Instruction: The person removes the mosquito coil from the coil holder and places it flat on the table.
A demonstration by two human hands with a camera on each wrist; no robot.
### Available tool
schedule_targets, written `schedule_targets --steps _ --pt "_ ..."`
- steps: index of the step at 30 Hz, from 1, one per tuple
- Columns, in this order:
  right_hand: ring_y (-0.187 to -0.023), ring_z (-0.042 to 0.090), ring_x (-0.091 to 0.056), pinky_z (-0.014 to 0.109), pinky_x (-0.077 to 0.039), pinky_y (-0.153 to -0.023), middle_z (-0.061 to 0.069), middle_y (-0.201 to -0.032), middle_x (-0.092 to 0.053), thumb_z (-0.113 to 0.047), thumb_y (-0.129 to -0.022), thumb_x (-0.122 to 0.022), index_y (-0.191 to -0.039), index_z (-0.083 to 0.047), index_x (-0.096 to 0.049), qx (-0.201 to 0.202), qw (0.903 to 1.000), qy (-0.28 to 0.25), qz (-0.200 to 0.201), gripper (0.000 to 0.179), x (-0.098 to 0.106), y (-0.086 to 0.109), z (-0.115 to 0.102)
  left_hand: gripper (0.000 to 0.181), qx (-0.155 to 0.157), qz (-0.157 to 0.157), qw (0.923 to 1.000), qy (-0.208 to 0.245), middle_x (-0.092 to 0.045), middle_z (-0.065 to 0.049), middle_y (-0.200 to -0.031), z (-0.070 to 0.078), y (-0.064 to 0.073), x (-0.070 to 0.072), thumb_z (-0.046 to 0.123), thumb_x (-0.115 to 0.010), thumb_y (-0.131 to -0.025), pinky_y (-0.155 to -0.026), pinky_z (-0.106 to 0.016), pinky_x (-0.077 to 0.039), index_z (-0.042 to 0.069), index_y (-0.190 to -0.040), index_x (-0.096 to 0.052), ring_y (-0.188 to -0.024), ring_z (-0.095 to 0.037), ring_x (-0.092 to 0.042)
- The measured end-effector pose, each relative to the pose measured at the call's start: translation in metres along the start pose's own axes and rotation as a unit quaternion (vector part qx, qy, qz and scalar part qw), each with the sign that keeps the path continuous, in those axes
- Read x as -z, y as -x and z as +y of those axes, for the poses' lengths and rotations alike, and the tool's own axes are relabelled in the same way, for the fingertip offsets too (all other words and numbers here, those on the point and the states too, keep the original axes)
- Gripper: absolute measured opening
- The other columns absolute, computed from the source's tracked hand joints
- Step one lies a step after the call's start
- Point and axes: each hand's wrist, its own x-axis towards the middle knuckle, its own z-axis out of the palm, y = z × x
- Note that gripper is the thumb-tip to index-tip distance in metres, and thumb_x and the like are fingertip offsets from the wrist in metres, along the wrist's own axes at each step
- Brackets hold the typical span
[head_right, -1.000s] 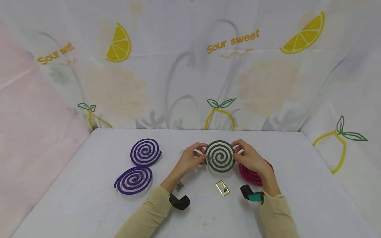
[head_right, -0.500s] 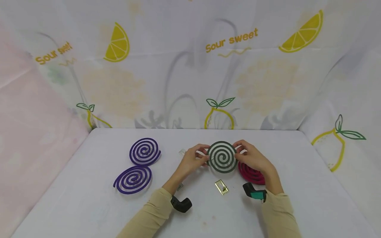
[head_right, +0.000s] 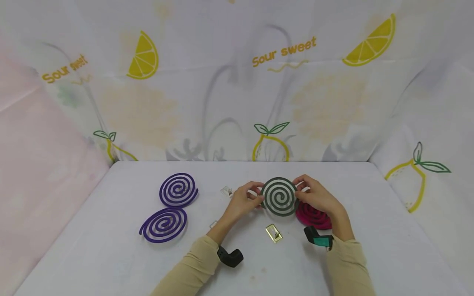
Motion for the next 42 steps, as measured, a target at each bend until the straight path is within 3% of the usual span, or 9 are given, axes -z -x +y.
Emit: schedule_targets --steps 9,22,32,42 --pt "-0.083 0.014 -0.06 0.028 -0.053 -0.07 0.02 -0.105 -0.048 -0.009 -0.093 -0.054 -0.123 0.004 -0.044 -0.016 0.9999 0.002 -0.003 0.034 0.005 0.003 0.004 0.036 -0.013 0.0 0.9998 0.012 -0.062 -0.016 -0.1 -0.003 -0.004 -0.011 0.001 -0.064 -0.084 -0.058 -0.016 -0.051 0.004 -0.12 -0.06 -0.074 -0.025 -0.07" --pt "-0.079 0.011 -0.061 0.028 -0.053 -0.069 0.019 -0.103 -0.051 -0.011 -0.094 -0.052 -0.123 0.002 -0.046 -0.034 0.999 0.029 0.001 0.033 0.017 0.013 0.012 0.036 -0.012 -0.006 0.9999 0.004 -0.062 -0.011 -0.098 0.001 -0.005 -0.028 0.002 -0.063 -0.084 -0.058 -0.013 -0.049 0.004 -0.119 -0.06 -0.068 -0.009 -0.068" --pt "-0.077 0.009 -0.061 0.028 -0.054 -0.068 0.021 -0.102 -0.053 -0.009 -0.094 -0.051 -0.122 0.003 -0.046 -0.031 0.999 0.033 0.001 0.031 0.024 0.016 0.017 0.035 -0.02 0.009 0.9995 -0.021 -0.061 -0.01 -0.101 0.003 -0.004 -0.038 0.005 -0.066 -0.084 -0.061 -0.013 -0.05 0.004 -0.118 -0.061 -0.077 -0.009 -0.067" --pt "-0.08 0.008 -0.06 0.027 -0.053 -0.069 0.02 -0.105 -0.054 -0.01 -0.094 -0.05 -0.123 0.003 -0.046 -0.053 0.9978 0.04 0.006 0.032 0.031 0.024 0.02 0.035 -0.019 0.0 0.9998 -0.011 -0.061 -0.01 -0.1 0.005 -0.004 -0.05 0.004 -0.066 -0.083 -0.062 -0.013 -0.05 0.004 -0.118 -0.061 -0.078 -0.011 -0.069"
